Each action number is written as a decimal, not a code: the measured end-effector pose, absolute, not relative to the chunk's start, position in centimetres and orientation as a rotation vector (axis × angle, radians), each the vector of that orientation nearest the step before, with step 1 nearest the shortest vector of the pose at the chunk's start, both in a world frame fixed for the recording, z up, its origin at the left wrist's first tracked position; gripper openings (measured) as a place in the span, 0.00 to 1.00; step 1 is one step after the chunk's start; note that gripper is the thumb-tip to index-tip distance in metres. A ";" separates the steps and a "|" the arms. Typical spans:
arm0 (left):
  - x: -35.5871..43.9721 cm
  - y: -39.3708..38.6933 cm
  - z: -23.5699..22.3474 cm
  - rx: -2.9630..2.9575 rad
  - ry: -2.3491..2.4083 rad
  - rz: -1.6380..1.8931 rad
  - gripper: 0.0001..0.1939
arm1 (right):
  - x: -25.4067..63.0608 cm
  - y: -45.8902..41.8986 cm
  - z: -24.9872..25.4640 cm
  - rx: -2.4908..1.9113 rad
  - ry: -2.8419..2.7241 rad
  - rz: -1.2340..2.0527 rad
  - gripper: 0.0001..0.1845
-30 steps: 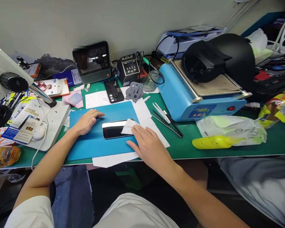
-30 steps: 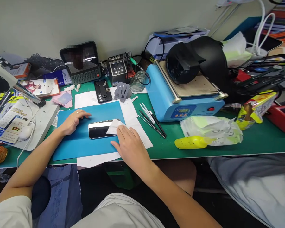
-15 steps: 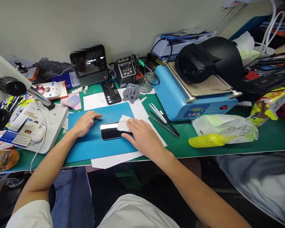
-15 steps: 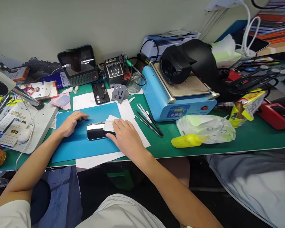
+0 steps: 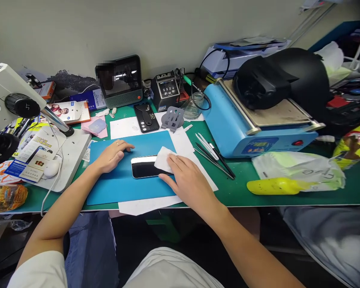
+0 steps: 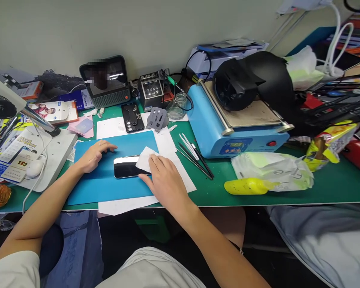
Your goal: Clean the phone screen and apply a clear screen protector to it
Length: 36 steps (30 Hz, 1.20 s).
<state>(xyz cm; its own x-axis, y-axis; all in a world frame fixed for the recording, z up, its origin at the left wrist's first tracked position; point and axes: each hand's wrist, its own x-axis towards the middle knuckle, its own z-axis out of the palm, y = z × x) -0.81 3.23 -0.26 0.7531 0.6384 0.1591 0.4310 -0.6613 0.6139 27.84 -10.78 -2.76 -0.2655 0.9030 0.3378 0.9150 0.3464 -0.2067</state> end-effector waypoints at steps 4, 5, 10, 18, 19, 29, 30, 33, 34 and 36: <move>-0.5 3.1 -0.3 2.405 0.782 0.486 0.49 | 27.8 -11.8 -3.6 -1.573 -2.222 -0.100 0.33; -0.4 3.0 -0.3 2.409 0.775 0.484 0.49 | 27.6 -11.7 -3.7 -1.564 -2.233 -0.118 0.34; -0.3 3.0 -0.3 2.433 0.757 0.520 0.49 | 24.2 -9.3 -3.4 -1.494 -2.355 -0.073 0.38; -0.5 3.4 -0.5 2.454 0.759 0.530 0.48 | 18.8 -8.8 -2.2 -1.422 -2.411 0.075 0.50; -0.5 3.5 -0.5 2.452 0.762 0.527 0.48 | 18.9 -9.1 -2.1 -1.410 -2.413 0.083 0.49; -0.5 3.1 -0.2 2.428 0.790 0.514 0.49 | 27.6 -11.3 -3.7 -1.472 -2.329 0.086 0.36; -0.4 3.1 -0.2 2.427 0.788 0.503 0.49 | 28.3 -11.7 -3.8 -1.469 -2.339 0.078 0.36; -0.2 2.8 0.0 2.434 0.769 0.491 0.48 | 29.3 -12.8 -4.0 -1.449 -2.365 0.018 0.35; -0.2 2.8 0.0 2.437 0.760 0.496 0.48 | 29.2 -13.1 -4.0 -1.449 -2.364 -0.009 0.34; -0.2 2.8 -0.1 2.437 0.747 0.513 0.47 | 28.9 -13.3 -4.2 -1.449 -2.359 -0.040 0.32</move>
